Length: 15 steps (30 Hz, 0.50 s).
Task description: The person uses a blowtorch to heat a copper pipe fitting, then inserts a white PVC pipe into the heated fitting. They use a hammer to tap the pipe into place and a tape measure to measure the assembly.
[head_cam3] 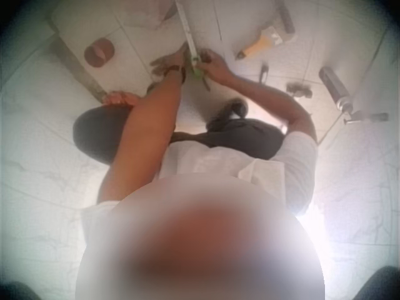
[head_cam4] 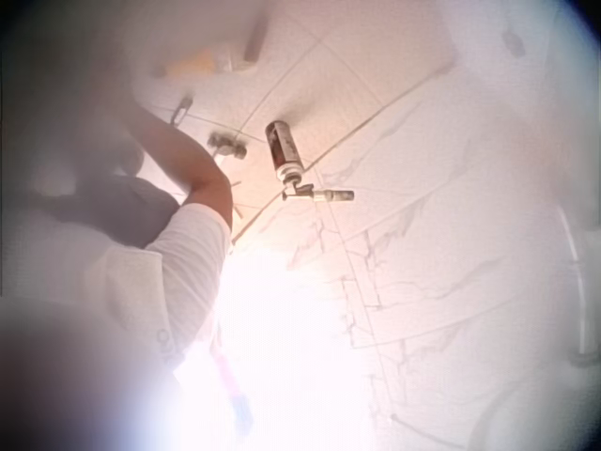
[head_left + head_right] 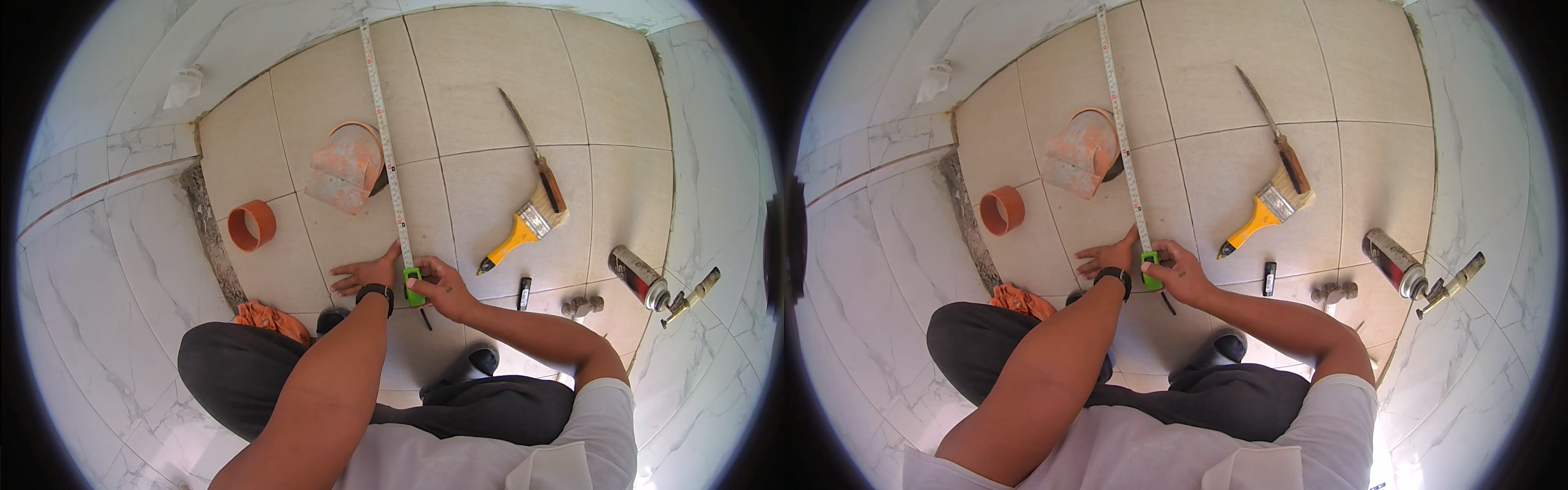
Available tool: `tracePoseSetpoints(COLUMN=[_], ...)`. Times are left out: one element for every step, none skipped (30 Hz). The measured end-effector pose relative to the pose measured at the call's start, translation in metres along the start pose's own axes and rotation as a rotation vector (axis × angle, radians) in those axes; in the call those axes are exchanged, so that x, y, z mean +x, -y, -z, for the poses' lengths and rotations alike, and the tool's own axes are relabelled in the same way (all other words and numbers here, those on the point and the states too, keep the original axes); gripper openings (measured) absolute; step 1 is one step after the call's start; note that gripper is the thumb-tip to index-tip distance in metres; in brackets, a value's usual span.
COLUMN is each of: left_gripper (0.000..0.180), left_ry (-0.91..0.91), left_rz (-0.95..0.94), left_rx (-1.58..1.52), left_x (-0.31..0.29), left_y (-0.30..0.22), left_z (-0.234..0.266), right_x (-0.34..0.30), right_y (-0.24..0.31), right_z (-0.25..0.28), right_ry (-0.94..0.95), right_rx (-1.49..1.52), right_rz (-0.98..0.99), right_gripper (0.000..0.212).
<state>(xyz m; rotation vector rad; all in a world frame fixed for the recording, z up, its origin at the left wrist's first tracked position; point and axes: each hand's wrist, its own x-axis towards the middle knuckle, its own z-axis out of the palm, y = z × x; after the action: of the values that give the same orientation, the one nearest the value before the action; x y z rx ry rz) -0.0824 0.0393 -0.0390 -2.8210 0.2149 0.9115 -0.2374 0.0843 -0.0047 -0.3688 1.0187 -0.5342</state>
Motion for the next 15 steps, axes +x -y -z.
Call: tracePoseSetpoints(left_gripper=[0.175,0.175,0.174,0.174,0.174,0.174,0.174,0.174,0.174,0.174,0.174,0.174,0.174,0.174,0.174], left_ry=[-0.001,-0.001,0.004,0.000,0.010,0.011,0.011,0.011,0.011,0.005,0.009,0.008,0.004,0.005,0.004], left_rz=[0.005,-0.003,-0.004,-0.005,-0.003,-0.003,-0.003,-0.006,-0.008,-0.009,-0.009,-0.006,-0.003,-0.001,0.001], left_rx=[-0.007,-0.001,0.005,0.007,0.013,0.014,0.014,0.016,0.018,0.017,0.024,0.030,0.031,0.037,0.038], left_x=[0.0002,0.0004,0.0006,0.0007,0.0006,0.0005,0.0004,0.0003,0.0002,0.0002,0.0002,0.0003,0.0003,0.0004,0.0003], left_y=[0.0002,0.0004,0.0005,0.0007,0.0009,0.0010,0.0012,0.0013,0.0014,0.0014,0.0011,0.0008,0.0006,0.0004,0.0003], left_z=[0.0000,0.0002,0.0004,0.0007,0.0008,0.0008,0.0008,0.0007,0.0008,0.0008,0.0006,0.0007,0.0008,0.0010,0.0010], right_x=[0.0000,0.0000,0.0000,0.0000,0.0000,0.0001,0.0002,0.0003,0.0007,0.0009,0.0014,0.0019,0.0021,0.0025,0.0025], right_y=[0.0002,0.0005,0.0007,0.0007,0.0006,0.0003,-0.0002,-0.0008,-0.0017,-0.0027,-0.0037,-0.0047,-0.0056,-0.0064,-0.0072], right_z=[-0.0002,-0.0003,-0.0004,-0.0004,-0.0004,-0.0003,-0.0002,0.0000,0.0000,0.0002,0.0004,0.0005,0.0009,0.0010,0.0014], right_ry=[0.001,0.004,0.001,0.000,0.000,-0.003,-0.005,-0.006,-0.007,-0.007,-0.002,-0.002,0.003,0.008,0.012], right_rx=[0.003,0.008,-0.005,-0.014,-0.012,-0.021,-0.018,-0.015,-0.010,-0.005,0.004,-0.015,-0.030,-0.044,-0.037], right_rz=[0.007,0.006,0.014,0.011,0.000,0.007,0.005,0.003,0.001,0.001,-0.002,0.011,0.022,0.032,0.029], right_gripper=[0.046,0.046,0.046,0.045,0.045,0.045,0.045,0.045,0.046,0.046,0.046,0.047,0.047,0.048,0.048])
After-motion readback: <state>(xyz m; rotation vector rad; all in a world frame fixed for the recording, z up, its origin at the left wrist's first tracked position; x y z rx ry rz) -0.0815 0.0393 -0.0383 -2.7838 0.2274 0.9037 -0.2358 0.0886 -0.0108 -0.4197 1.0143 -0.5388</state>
